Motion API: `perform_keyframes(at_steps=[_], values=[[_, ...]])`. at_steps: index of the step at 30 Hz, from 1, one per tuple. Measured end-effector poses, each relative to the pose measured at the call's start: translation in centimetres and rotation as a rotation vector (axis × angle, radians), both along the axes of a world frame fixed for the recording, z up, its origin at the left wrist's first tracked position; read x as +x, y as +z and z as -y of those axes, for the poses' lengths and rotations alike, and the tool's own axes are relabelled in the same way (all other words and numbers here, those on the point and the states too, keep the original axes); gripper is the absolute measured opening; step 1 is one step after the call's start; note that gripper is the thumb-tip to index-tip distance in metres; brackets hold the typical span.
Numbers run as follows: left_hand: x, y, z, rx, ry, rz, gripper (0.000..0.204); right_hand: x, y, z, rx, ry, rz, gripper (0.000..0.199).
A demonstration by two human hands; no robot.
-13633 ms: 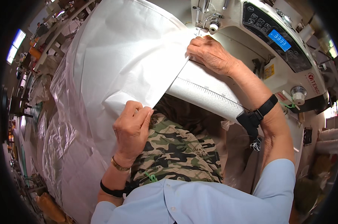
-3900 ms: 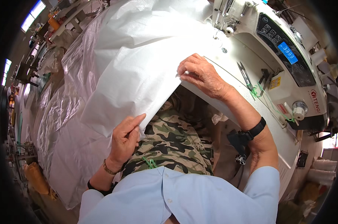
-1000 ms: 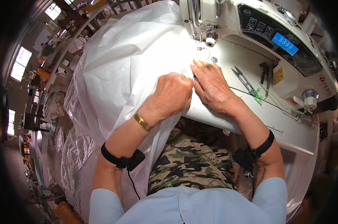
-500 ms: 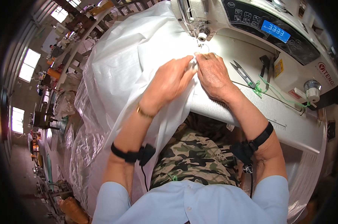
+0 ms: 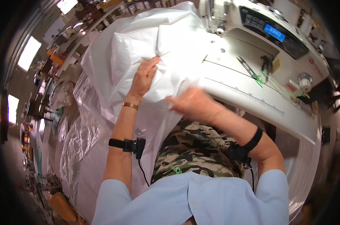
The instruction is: Sewing the edge of a large plastic sheet using an industrial sewing machine.
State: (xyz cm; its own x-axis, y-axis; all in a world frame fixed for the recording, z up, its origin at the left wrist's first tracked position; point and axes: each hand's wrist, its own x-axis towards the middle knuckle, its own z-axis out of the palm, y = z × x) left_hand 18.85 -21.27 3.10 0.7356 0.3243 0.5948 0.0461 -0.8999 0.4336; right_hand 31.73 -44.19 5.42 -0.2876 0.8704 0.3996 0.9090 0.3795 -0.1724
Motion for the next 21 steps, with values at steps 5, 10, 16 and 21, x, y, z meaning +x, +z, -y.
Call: perform_keyframes(at_steps=[5,10,16,21], values=[[1.3,-0.1,-0.4,-0.039,-0.044,0.018,0.033,-7.8,-4.8,1.2,-0.386,0.032,0.179,0.013],[1.5,-0.7,-1.0,-0.032,-0.064,0.005,0.033,-8.7,-3.3,2.6,-0.277,0.019,-0.148,0.012],[-0.3,-0.8,-2.0,-0.146,-0.107,0.000,0.032,-2.5,7.5,14.5,0.391,0.051,-0.420,0.012],[0.4,1.1,-0.8,-0.238,-0.113,-0.061,0.034,1.5,-6.8,24.9,-0.563,-0.650,-0.368,0.020]])
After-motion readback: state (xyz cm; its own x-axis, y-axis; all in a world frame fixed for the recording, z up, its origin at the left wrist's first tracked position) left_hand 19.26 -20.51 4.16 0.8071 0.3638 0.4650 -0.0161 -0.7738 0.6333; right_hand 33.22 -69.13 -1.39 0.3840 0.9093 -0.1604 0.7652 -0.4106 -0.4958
